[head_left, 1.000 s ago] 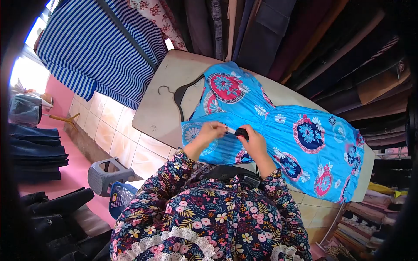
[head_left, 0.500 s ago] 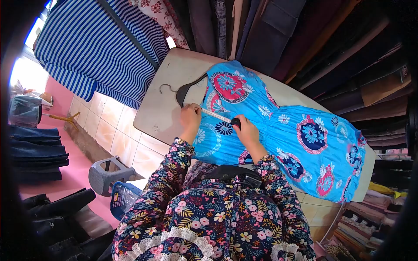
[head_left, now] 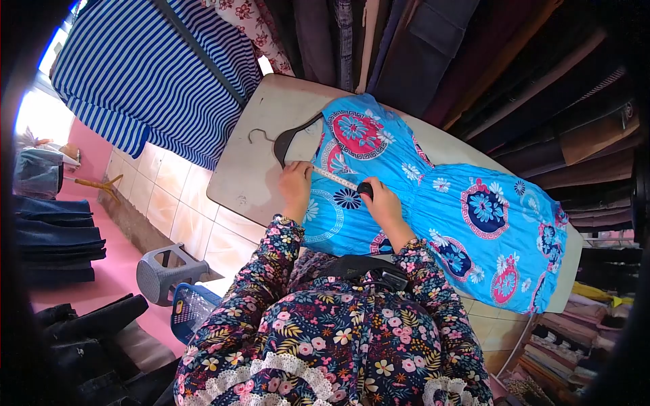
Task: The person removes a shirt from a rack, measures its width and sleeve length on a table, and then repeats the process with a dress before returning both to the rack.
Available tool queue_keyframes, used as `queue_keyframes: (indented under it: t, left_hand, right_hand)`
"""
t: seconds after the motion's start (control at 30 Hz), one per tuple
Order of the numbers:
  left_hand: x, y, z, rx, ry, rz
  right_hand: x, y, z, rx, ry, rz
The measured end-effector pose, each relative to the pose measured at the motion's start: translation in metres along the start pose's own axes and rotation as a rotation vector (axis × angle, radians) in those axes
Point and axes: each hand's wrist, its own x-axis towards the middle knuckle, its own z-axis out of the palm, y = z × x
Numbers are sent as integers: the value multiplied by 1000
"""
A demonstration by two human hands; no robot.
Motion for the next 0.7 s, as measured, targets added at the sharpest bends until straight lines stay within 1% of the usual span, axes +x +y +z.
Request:
queue_keyframes:
  t: [0.07,0.17,0.27,0.4,0.47,0.6,0.67,0.7]
  left_hand:
    - [0,-3,-1,160,1,140]
    - [-2,-4,-4,232,-25,186]
    - [0,-1,-9,222,16,207]
    - [0,-2,-12,221,-10,204]
    - [-3,-3,-13,308,-21,284]
    - [-21,2,-12,369,-50,338]
    - [-29,2,-13,446,-132,396]
    - [-30,2,-14,447,-133,396]
  right_hand:
    - [0,0,0,1,-3,4]
    - [1,-1,-1,16,-15,8]
    - [2,-2,-3,33,1,-14]
    - [3,-4,-2,34,-15,2]
    - [4,-3,-2,36,-16,11]
    - [4,-3,-2,43,-1,21]
    - [3,-3,-3,44,7,24]
    - [3,-4,-4,48,7,29]
